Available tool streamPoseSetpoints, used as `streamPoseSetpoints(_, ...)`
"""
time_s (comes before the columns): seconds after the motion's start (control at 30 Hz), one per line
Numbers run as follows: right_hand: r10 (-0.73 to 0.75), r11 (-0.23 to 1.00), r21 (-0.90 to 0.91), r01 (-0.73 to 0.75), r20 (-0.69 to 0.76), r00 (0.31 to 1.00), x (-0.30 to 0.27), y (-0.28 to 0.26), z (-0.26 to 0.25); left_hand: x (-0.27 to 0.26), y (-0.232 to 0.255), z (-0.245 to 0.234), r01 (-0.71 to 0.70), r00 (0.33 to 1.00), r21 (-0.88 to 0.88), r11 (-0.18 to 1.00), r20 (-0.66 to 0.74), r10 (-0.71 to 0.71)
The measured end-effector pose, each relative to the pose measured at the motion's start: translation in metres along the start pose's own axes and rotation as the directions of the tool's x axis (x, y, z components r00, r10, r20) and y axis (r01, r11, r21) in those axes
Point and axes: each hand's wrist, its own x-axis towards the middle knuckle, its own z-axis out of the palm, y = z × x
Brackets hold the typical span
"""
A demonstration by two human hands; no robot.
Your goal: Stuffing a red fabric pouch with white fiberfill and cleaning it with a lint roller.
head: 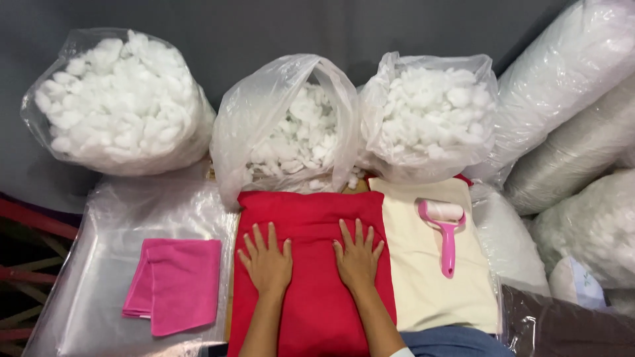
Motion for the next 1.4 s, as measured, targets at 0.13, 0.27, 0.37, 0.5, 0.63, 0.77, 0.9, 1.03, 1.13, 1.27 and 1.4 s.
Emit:
streamPoseSetpoints(0.13,0.075,0.997,0.032,-0.072,-0.075,0.994,0.019,-0.026,-0.021,0.014,0.031,-0.019,0.066,0.998,0.030,0.997,-0.027,-0.065)
streamPoseSetpoints(0.27,-0.092,0.995,0.033,0.094,-0.048,0.995,0.036,-0.043,-0.013,0.024,0.050,-0.018,-0.158,0.987,-0.014,0.987,0.024,0.158)
streamPoseSetpoints(0.37,-0.047,0.999,0.011,0.047,-0.023,0.999,0.066,-0.019,-0.004,0.050,0.033,-0.011,-0.136,0.989,0.074,0.988,0.076,0.130)
streamPoseSetpoints(0.5,0.154,0.987,-0.052,-0.151,0.064,0.986,0.104,0.033,0.001,0.073,0.025,-0.002,0.023,0.997,0.118,0.993,0.075,-0.032)
streamPoseSetpoints(0.63,0.051,0.996,0.076,-0.049,-0.027,0.998,0.073,-0.007,-0.039,0.060,0.045,-0.040,-0.109,0.994,-0.040,0.993,0.026,0.110)
streamPoseSetpoints(0.77,-0.053,0.996,0.073,0.049,0.052,0.997,0.078,0.014,-0.006,0.086,0.010,0.002,-0.128,0.985,0.031,0.991,0.119,0.123)
streamPoseSetpoints(0.9,0.123,0.991,0.046,-0.124,0.013,0.992,0.076,0.022,0.000,0.055,0.032,-0.033,-0.006,0.997,-0.068,0.998,0.081,0.012)
streamPoseSetpoints(1.03,-0.133,0.981,0.133,0.141,-0.067,0.989,-0.013,-0.017,-0.027,-0.041,0.039,-0.029,-0.292,0.953,-0.077,0.953,0.064,0.297)
streamPoseSetpoints(1.13,-0.291,0.953,-0.127,0.274,-0.139,0.947,-0.019,0.017,0.028,-0.042,-0.006,0.035,-0.489,0.867,0.009,0.872,-0.102,0.487)
streamPoseSetpoints(1.27,-0.058,0.995,-0.079,0.058,-0.006,0.998,-0.040,0.025,0.016,-0.063,-0.011,0.001,-0.249,0.969,-0.039,0.968,-0.002,0.249)
streamPoseSetpoints(1.4,-0.239,0.965,0.065,0.254,-0.183,0.954,-0.102,-0.004,-0.009,-0.118,0.000,-0.018,-0.482,0.865,-0.039,0.875,-0.178,0.469)
